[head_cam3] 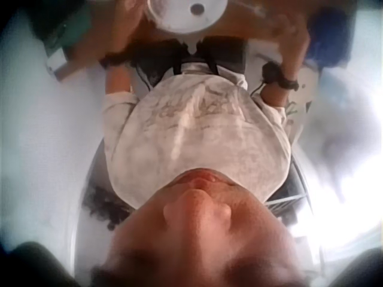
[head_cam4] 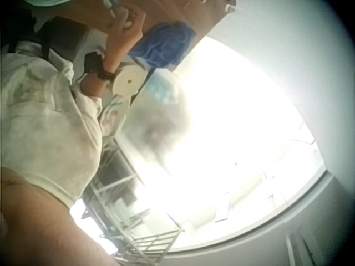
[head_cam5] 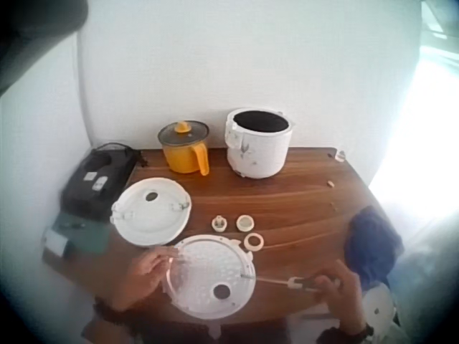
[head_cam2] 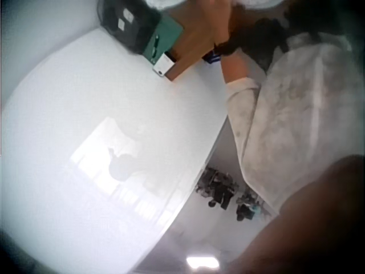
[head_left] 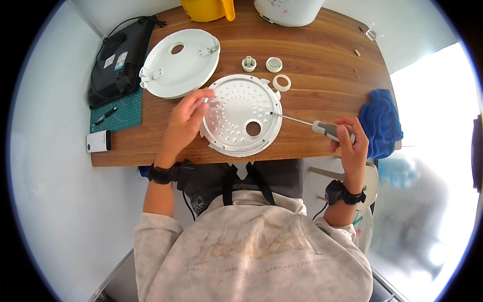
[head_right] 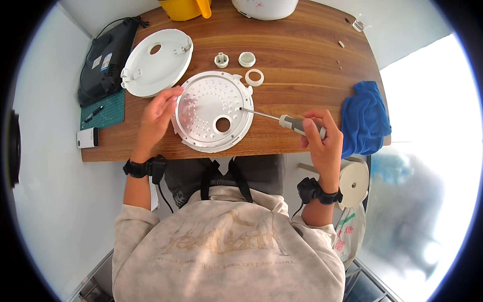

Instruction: The person assembles a white rice cooker by hand, using a screwdriver to secure screws on the lid and body. They attach the inner lid, seal ring, and outer lid, then place the lid onto the cooker body and tighten the screws.

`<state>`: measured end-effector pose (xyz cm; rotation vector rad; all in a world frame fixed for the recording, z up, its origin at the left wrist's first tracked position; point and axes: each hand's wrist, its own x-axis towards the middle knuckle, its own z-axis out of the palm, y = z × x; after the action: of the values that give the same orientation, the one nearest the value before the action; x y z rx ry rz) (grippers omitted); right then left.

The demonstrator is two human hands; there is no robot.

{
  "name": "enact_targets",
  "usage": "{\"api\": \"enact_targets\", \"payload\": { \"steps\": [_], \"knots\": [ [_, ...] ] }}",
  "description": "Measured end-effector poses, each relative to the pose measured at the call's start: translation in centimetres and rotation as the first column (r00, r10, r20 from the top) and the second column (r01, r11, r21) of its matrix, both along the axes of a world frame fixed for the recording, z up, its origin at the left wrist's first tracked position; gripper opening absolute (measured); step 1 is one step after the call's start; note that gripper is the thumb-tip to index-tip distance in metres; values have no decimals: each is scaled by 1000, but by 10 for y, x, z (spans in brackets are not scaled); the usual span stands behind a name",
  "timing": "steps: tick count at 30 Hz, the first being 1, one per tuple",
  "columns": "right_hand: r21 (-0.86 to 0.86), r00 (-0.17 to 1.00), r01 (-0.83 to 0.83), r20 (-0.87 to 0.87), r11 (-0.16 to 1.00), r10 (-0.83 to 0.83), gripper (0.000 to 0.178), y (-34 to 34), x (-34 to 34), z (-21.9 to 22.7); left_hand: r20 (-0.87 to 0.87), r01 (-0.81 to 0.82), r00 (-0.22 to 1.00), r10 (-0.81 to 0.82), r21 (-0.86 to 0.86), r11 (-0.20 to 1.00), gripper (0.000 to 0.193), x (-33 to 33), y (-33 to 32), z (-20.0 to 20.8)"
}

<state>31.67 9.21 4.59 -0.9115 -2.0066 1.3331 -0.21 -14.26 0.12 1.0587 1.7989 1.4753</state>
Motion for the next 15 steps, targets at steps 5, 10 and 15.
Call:
{"api": "enact_targets", "payload": {
  "steps": [5, 10, 15],
  "knots": [
    [-43, 999, -2, -49, 999, 0, 24, -2, 7, -3, -270, -33, 962, -25, -205, 978, 26, 4, -19, 18],
    [-58, 995, -2, -98, 998, -4, 25, -2, 7, -4, -334, -121, 940, 69, -136, 983, 30, 10, -26, 10],
    [-47, 995, 23, -101, 999, -27, 22, -1, 11, -5, -187, -136, 978, 96, -217, 967, 29, 7, -32, 4]
  ]
}}
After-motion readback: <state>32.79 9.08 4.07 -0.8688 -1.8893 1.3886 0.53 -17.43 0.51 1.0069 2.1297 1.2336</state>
